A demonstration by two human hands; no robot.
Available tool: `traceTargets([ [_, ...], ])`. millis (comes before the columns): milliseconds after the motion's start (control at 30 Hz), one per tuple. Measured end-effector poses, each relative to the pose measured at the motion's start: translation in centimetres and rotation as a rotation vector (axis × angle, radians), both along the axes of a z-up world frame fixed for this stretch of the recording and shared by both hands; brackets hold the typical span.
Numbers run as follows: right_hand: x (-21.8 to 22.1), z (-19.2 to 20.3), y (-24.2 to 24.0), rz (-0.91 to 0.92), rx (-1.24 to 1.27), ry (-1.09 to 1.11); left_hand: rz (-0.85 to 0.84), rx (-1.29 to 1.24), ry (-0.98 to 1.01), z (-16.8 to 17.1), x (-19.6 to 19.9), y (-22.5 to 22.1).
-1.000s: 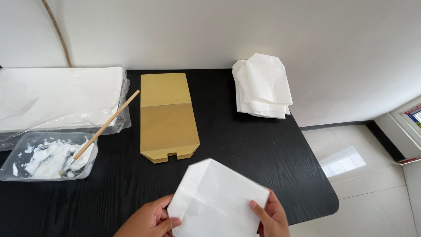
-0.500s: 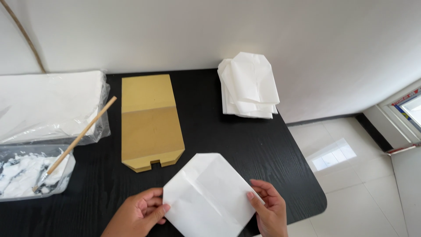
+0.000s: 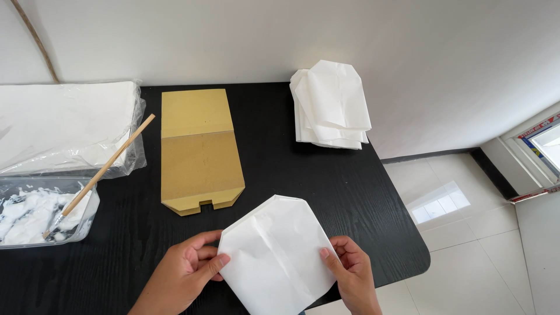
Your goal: Manually assembling a paper bag by folding paper around a template and gluing the seams.
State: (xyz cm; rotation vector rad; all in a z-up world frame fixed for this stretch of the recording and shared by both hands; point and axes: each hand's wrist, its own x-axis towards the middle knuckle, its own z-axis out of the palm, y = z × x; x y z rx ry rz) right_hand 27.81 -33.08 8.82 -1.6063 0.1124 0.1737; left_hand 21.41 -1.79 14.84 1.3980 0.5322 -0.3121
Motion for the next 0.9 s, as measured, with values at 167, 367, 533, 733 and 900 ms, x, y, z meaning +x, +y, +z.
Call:
traceTargets([
  [167, 2.3, 3.2, -0.9, 0.270, -0.080, 0.087, -0.289, 0.263, 0.007, 2.2, 1.4, -0.3],
  [367, 4.0, 5.8, -0.8, 0.210, -0.159, -0.056, -0.168, 0.196, -0.073, 3.9, 2.7, -2.1],
  [533, 10.1, 6.3, -2.0, -0.036, -0.037, -0.184, -0.348, 0.242, -0.087, 2.1, 4.5, -3.7],
  [733, 21.4, 12.2, -0.5, -0.314, -0.147, -0.183, -0.579, 0.553, -0.432, 2.4, 8.8, -9.6],
  [900, 33.4, 10.0, 0.0, -0.333, -0.155, -0.153, -0.540, 0.910, -0.919, 1.9, 16.6, -12.5],
])
